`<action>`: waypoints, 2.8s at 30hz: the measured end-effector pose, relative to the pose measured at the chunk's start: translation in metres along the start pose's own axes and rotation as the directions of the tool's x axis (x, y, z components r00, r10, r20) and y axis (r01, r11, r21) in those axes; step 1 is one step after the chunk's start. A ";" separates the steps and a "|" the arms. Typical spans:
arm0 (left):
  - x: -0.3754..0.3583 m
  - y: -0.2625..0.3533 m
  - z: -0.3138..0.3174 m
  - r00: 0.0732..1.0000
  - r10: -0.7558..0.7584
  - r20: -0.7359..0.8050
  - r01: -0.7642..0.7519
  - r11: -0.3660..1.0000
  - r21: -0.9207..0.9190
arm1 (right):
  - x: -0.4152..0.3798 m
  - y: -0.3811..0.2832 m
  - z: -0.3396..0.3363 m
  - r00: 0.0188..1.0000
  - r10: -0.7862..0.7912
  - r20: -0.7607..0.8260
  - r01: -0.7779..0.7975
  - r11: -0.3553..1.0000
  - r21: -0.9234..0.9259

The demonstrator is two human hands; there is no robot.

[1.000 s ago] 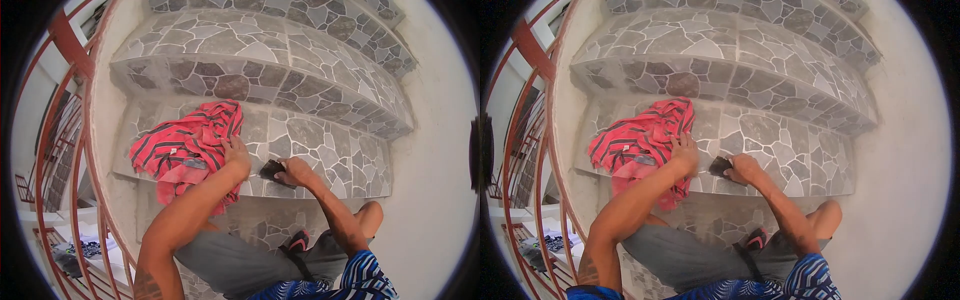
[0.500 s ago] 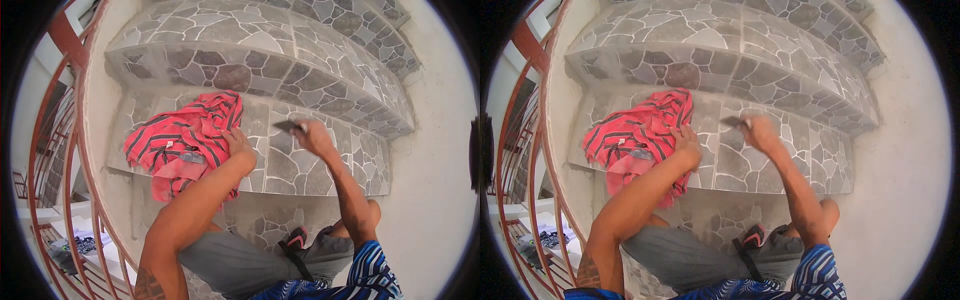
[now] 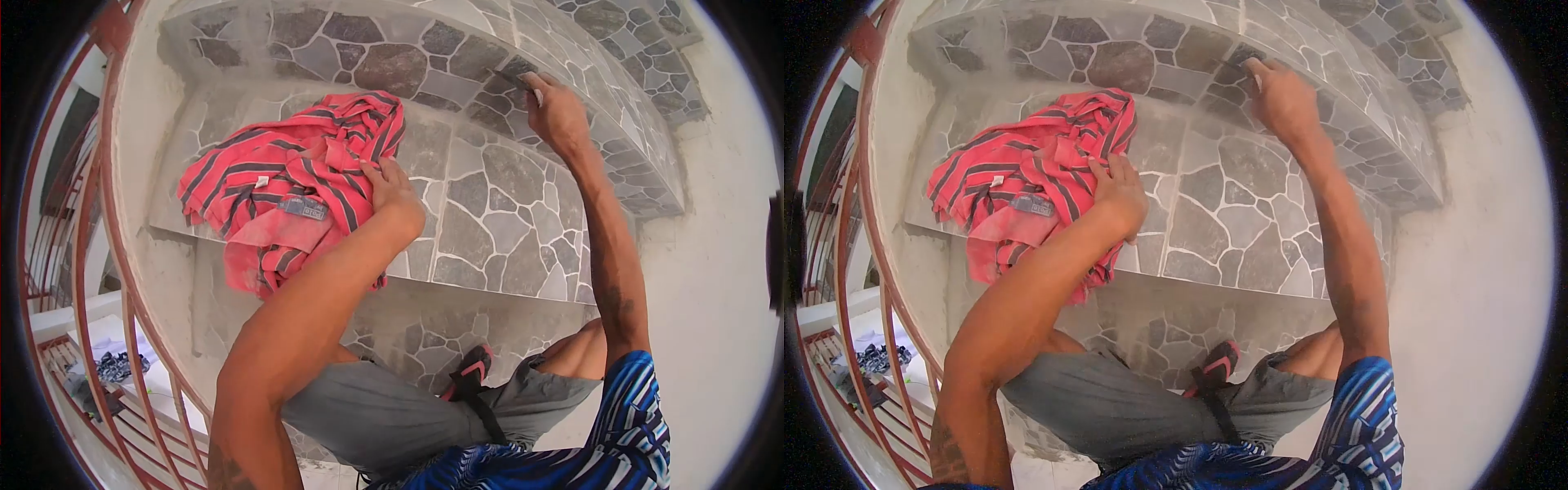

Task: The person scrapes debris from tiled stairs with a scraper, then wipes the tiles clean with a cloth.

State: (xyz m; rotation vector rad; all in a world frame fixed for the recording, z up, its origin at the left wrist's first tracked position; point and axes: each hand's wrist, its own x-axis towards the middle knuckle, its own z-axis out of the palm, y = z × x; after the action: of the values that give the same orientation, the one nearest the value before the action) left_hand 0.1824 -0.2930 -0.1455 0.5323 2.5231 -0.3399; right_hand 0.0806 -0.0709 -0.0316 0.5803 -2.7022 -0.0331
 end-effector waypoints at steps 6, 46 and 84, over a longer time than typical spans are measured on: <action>-0.001 -0.002 -0.004 1.000 0.010 0.026 -0.011 1.000 0.025 | 0.007 0.010 0.001 1.000 -0.007 0.001 0.007 1.000 -0.027; 0.009 0.001 -0.013 0.995 -0.025 0.099 0.026 1.000 -0.003 | -0.020 0.001 0.123 0.965 -0.204 0.163 0.214 0.976 -0.045; 0.006 0.006 -0.012 0.998 -0.028 0.051 0.028 1.000 0.013 | -0.031 -0.008 0.132 0.983 -0.146 0.113 0.153 0.987 -0.052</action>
State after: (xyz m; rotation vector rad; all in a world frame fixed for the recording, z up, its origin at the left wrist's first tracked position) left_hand 0.1749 -0.2815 -0.1393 0.4870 2.4826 -0.3747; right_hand 0.0621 -0.0730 -0.1665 0.7833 -2.7454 -0.1905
